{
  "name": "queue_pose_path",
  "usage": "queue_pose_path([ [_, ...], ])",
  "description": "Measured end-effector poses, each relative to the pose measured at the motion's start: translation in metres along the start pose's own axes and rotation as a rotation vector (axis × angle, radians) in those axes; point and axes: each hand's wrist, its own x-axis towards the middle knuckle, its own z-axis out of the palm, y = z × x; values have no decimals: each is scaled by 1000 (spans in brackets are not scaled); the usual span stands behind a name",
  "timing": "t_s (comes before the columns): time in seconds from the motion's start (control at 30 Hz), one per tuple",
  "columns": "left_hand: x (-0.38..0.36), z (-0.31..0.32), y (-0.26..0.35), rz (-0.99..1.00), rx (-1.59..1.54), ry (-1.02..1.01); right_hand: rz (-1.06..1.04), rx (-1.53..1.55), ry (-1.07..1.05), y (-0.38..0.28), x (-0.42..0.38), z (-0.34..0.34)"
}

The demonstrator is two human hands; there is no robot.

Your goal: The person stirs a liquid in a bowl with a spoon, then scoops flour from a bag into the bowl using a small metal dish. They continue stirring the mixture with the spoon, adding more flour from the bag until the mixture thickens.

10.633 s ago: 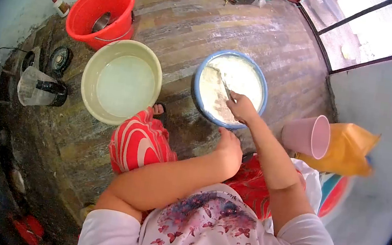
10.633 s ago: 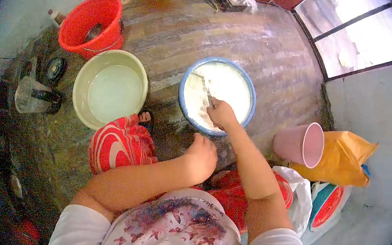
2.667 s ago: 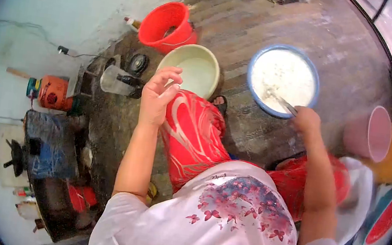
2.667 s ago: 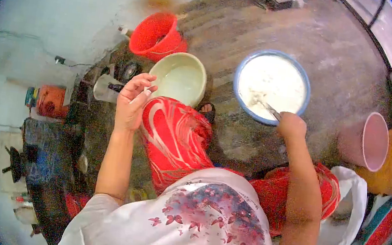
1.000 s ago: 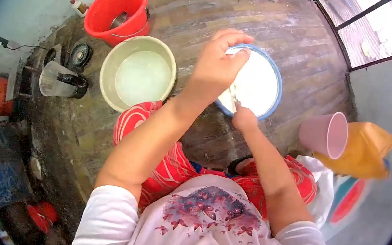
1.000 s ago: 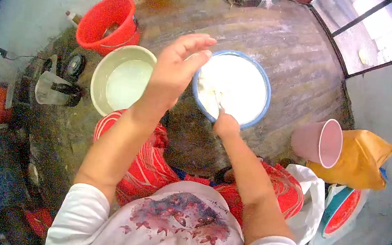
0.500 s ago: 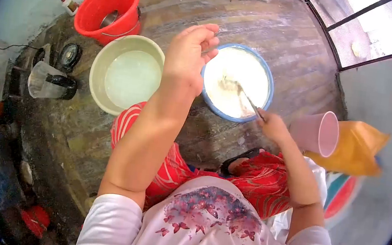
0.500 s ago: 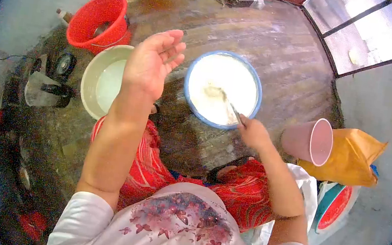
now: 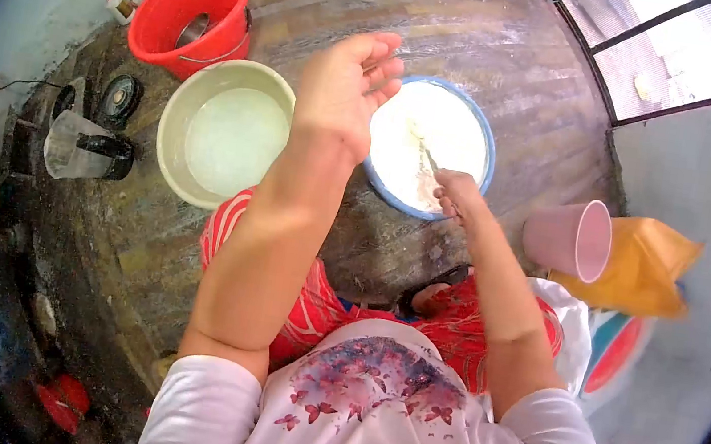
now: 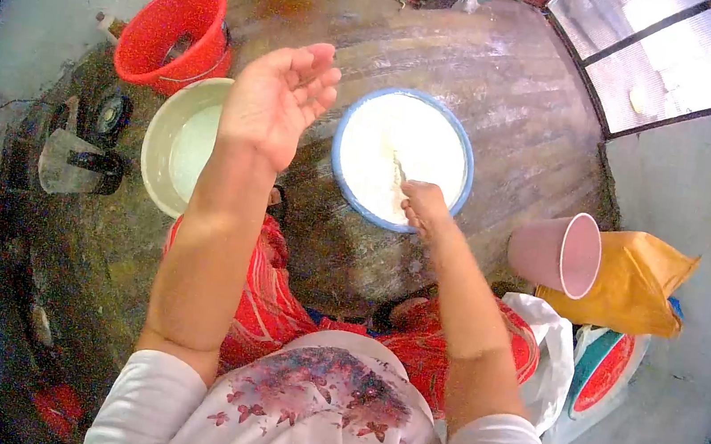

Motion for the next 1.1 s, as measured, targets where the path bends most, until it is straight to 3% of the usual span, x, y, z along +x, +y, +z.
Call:
queue_pose_path([
  [0.1,-9,0,2,5,-17,5,-127,-128,-157,17,-12,-41],
  [0.17,-12,-1,3,-17,-51,11,-502,-739,-1,31,-20,-55],
  [0.2,-13,-1,2,-17,-56,16,-501,-745,-5,26,-32,-52],
  [0.27,-13,-1,2,-8,-66,-33,-411,-1164,-19,10,-63,-38],
  [0.43,-4,-3,3,49,-49,-14,-469,-1095,-114,40,16,20],
  [0.53,-1,-3,1,43,-39,10,-493,-863,11,40,34,36],
  [0.6,0,1,3,51,-46,-1,-204,-211,-19,25,36,34],
  [0.67,-3,0,4,1,-47,14,-94,58,-122,6,12,20],
  [0.77,-7,-1,6,14,-50,32,-190,-20,-126,7,-14,-12],
  [0.83,-9,-2,7,14,-75,11,-489,-751,2,9,-29,-27],
  [0.87,-10,-3,8,14,-90,-12,-487,-755,3,9,-38,-28],
  [0.93,-13,-2,10,12,-95,-24,-446,-1118,6,9,-52,-23],
  [1.1,-7,-4,8,45,-72,-10,-488,-1138,-48,41,18,35],
])
